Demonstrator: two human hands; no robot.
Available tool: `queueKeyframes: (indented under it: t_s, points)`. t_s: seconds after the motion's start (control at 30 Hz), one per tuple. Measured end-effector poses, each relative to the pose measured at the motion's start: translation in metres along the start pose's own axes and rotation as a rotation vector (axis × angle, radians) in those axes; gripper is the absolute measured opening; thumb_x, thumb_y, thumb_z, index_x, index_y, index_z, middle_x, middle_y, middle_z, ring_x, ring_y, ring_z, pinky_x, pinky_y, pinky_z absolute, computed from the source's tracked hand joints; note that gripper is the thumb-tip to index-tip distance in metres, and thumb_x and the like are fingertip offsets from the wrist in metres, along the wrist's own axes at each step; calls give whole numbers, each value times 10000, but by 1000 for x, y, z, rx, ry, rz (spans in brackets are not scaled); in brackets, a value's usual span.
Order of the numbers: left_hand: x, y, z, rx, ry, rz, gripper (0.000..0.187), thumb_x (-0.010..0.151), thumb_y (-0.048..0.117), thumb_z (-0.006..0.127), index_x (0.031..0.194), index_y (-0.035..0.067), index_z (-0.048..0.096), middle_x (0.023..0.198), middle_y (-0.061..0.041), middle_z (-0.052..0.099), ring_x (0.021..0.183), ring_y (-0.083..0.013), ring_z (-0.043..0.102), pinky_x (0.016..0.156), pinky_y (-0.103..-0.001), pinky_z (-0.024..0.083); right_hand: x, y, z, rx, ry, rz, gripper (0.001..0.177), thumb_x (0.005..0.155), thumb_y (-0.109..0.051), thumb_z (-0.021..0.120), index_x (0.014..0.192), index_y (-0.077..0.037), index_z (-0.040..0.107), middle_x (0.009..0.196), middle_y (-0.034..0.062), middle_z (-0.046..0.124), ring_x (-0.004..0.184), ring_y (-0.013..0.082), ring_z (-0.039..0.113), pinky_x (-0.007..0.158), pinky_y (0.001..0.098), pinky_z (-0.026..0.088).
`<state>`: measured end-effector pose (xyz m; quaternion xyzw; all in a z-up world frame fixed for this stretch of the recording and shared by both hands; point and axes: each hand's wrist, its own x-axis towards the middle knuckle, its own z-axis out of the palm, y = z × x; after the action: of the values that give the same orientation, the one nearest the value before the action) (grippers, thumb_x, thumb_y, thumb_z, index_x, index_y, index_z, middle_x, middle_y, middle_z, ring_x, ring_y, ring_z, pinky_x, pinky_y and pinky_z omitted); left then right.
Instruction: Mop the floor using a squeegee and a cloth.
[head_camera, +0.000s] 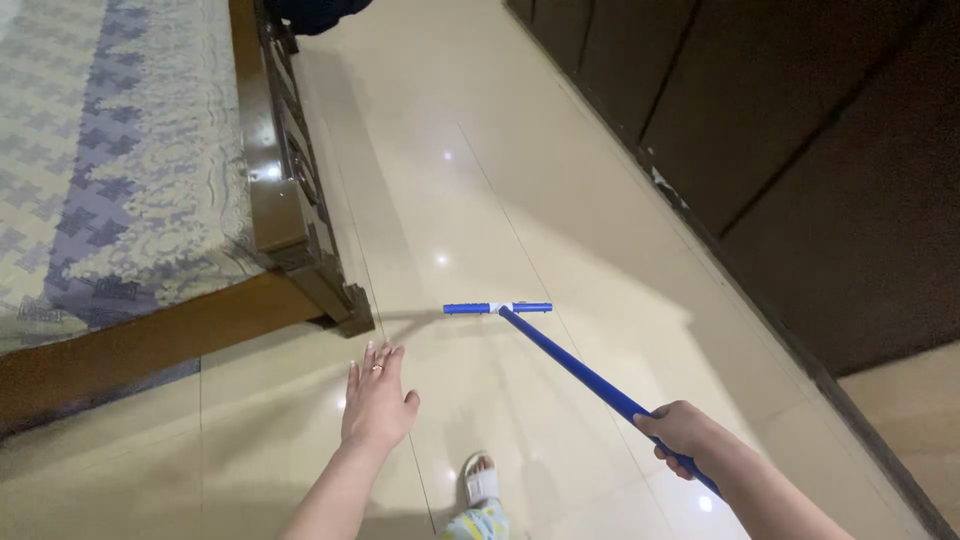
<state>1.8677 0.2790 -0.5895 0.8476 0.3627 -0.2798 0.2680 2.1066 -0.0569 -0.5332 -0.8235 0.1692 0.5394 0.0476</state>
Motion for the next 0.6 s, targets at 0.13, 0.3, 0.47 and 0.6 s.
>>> queueKeyframes:
  t_s: [0.13, 0.3, 0.47, 0.6]
  points:
    - [57, -9, -30, 2, 0, -15, 753, 939, 294, 654, 1575, 174, 269, 1690, 7, 198, 1587, -184, 78, 1307, -413, 47, 38, -54, -14, 13, -9, -47, 376, 1024, -315, 648, 1196, 7, 737, 638, 66, 554, 441, 150, 484, 380, 337, 381]
    - [101, -13, -52, -19, 20, -26, 727, 947, 275, 640, 1565, 157, 275, 1690, -18, 181, 1581, -188, 70, 1298, -410, 40, 88, -98, -22, 23, 21, 35, 385, 1031, -327, 649, 1220, -2, 735, 677, 70, 558, 483, 140, 476, 417, 330, 427]
    - [141, -3, -54, -52, -37, -74, 736, 941, 266, 640, 1570, 159, 274, 1693, -13, 185, 1586, -192, 73, 1305, -405, 64, 121, -133, -43, 82, 9, -41, 384, 1007, -316, 666, 1211, 7, 715, 681, 103, 576, 464, 172, 486, 404, 353, 397]
    - [183, 9, -61, -77, -37, -94, 735, 933, 258, 646, 1562, 163, 278, 1683, -13, 197, 1585, -197, 79, 1306, -411, 61, 169, -167, -64, 121, -26, -24, 400, 1000, -318, 681, 1206, 25, 692, 682, 118, 589, 455, 184, 492, 392, 373, 398]
